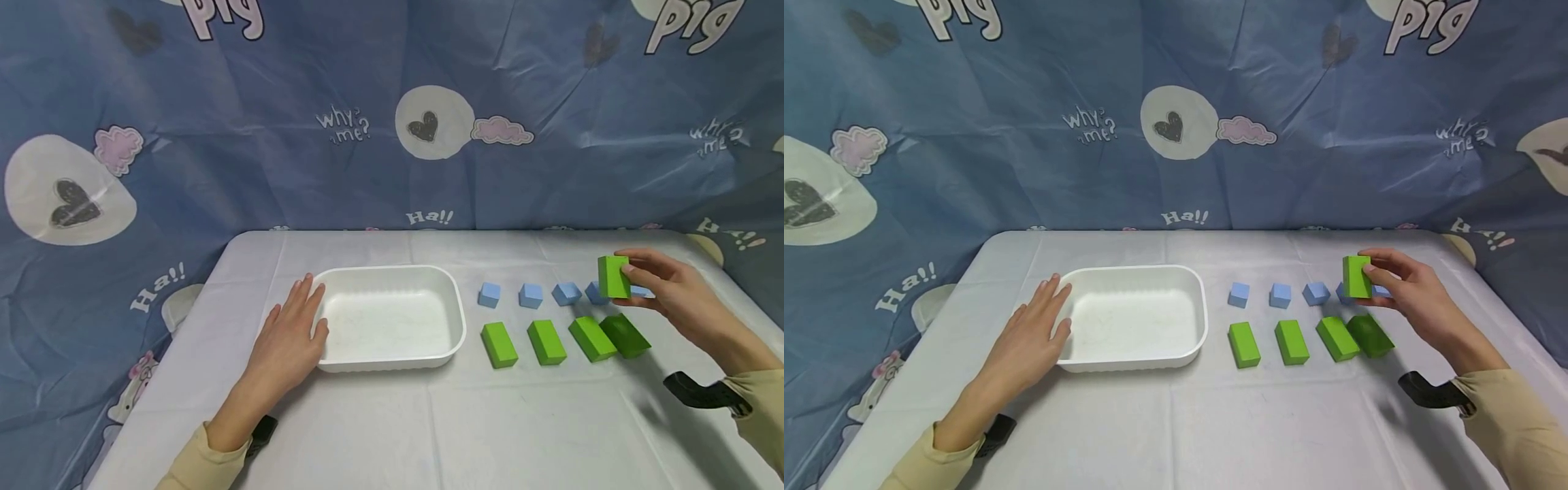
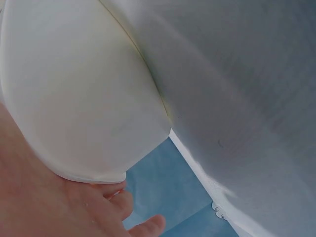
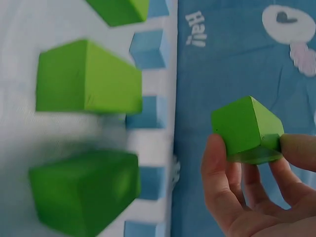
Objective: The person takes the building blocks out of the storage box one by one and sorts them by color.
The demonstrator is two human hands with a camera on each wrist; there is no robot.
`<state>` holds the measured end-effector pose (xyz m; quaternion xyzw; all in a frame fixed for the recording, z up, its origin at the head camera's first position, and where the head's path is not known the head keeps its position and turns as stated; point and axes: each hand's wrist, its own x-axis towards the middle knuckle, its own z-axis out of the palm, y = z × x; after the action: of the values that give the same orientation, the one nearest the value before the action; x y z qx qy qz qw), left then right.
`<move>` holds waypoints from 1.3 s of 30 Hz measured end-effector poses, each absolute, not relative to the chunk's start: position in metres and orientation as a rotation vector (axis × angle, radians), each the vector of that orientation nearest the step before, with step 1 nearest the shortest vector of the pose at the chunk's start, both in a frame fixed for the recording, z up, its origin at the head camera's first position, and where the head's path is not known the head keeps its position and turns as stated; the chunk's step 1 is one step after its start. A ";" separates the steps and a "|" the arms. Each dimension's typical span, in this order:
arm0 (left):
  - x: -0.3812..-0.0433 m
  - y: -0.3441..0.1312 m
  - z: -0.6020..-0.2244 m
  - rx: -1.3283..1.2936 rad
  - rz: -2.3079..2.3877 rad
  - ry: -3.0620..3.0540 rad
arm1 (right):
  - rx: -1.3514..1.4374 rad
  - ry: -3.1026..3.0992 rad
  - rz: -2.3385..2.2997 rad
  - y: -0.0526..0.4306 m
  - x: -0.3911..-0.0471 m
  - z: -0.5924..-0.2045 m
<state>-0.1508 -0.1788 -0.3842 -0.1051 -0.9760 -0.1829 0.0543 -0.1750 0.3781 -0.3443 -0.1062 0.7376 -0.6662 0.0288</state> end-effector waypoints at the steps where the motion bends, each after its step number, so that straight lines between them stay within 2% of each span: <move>1: -0.151 -0.179 -0.384 -0.319 -0.558 -2.966 | -0.309 2.303 -2.045 0.381 -0.175 -0.345; 6: -0.150 -0.179 -0.384 -0.311 -0.564 -2.970 | -0.165 2.461 -1.940 0.396 -0.174 -0.352; 13: -0.150 -0.178 -0.384 -0.312 -0.574 -2.959 | -0.161 2.469 -1.892 0.421 -0.168 -0.360; 27: -0.150 -0.179 -0.383 -0.319 -0.552 -2.950 | 0.109 2.772 -1.423 0.449 -0.162 -0.385; 34: -0.150 -0.179 -0.384 -0.330 -0.563 -2.950 | 0.178 2.738 -1.152 0.457 -0.159 -0.388; 39: -0.150 -0.178 -0.384 -0.332 -0.566 -2.945 | 0.213 2.683 -1.131 0.466 -0.159 -0.395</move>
<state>-0.1497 -0.1784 -0.3840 -0.1098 -0.9742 -0.1872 0.0621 -0.1592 0.4657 -0.3948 0.0724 0.9134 -0.3849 0.1111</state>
